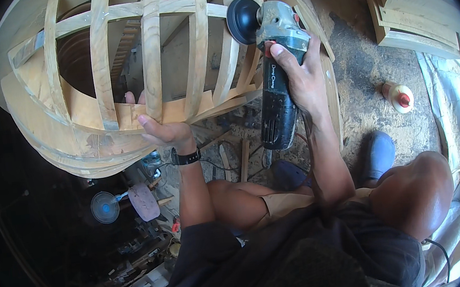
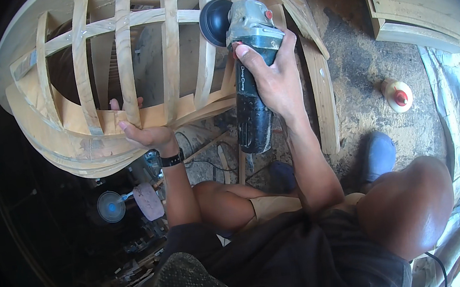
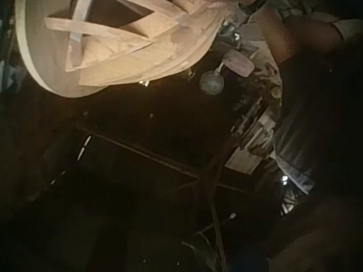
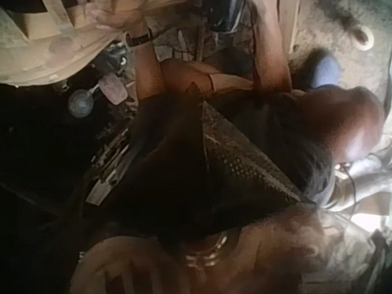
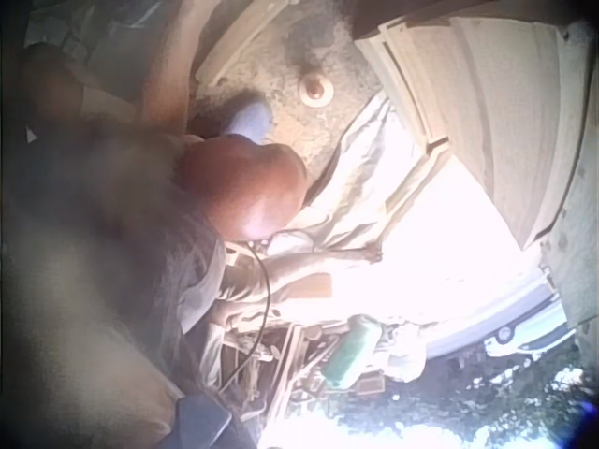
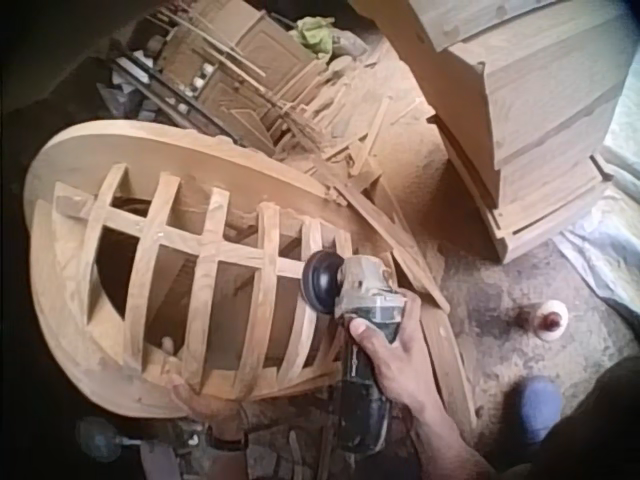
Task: The person sands a small wooden block using a power sander, applies glue to it from a bottle, and then attaches it to a larger curved wooden frame using a pneumatic nail gun before sanding the frame itself.
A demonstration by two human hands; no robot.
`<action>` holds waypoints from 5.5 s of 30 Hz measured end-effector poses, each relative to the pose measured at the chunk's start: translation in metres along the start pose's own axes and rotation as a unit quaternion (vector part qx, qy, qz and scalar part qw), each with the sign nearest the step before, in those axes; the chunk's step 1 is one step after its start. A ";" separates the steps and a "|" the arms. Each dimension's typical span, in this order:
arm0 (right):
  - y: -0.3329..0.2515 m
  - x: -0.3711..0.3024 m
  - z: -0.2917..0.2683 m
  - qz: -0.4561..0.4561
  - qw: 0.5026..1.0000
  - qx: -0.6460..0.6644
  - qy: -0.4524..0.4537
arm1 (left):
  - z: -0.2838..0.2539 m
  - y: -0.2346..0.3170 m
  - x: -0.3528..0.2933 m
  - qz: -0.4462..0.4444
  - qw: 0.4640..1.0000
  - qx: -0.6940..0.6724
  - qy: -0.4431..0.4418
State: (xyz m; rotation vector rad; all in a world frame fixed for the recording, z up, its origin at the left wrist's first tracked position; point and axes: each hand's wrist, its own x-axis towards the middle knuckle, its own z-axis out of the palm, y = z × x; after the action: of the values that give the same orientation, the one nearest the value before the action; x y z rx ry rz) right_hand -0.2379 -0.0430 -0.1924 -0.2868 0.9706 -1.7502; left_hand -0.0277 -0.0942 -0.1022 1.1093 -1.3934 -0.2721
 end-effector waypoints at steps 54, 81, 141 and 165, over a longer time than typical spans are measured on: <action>-0.012 -0.021 0.003 -0.010 0.998 -0.020 -0.052 | 0.009 0.004 -0.002 -0.007 0.999 0.010 0.031; -0.016 -0.045 0.020 -0.066 0.992 -0.049 -0.091 | 0.004 -0.001 -0.001 -0.004 0.998 -0.070 -0.007; -0.011 -0.057 0.029 -0.074 0.993 -0.033 -0.082 | -0.033 0.026 0.026 -0.060 0.973 -0.142 -0.170; -0.018 -0.004 0.011 -0.018 0.999 0.011 -0.041 | -0.010 0.007 0.022 -0.031 0.991 -0.122 -0.040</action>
State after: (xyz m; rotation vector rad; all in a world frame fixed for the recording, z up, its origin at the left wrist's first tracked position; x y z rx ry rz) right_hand -0.2420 -0.0428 -0.1714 -0.3601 0.8916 -1.7669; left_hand -0.0171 -0.1023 -0.0806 0.9490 -1.3572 -0.5237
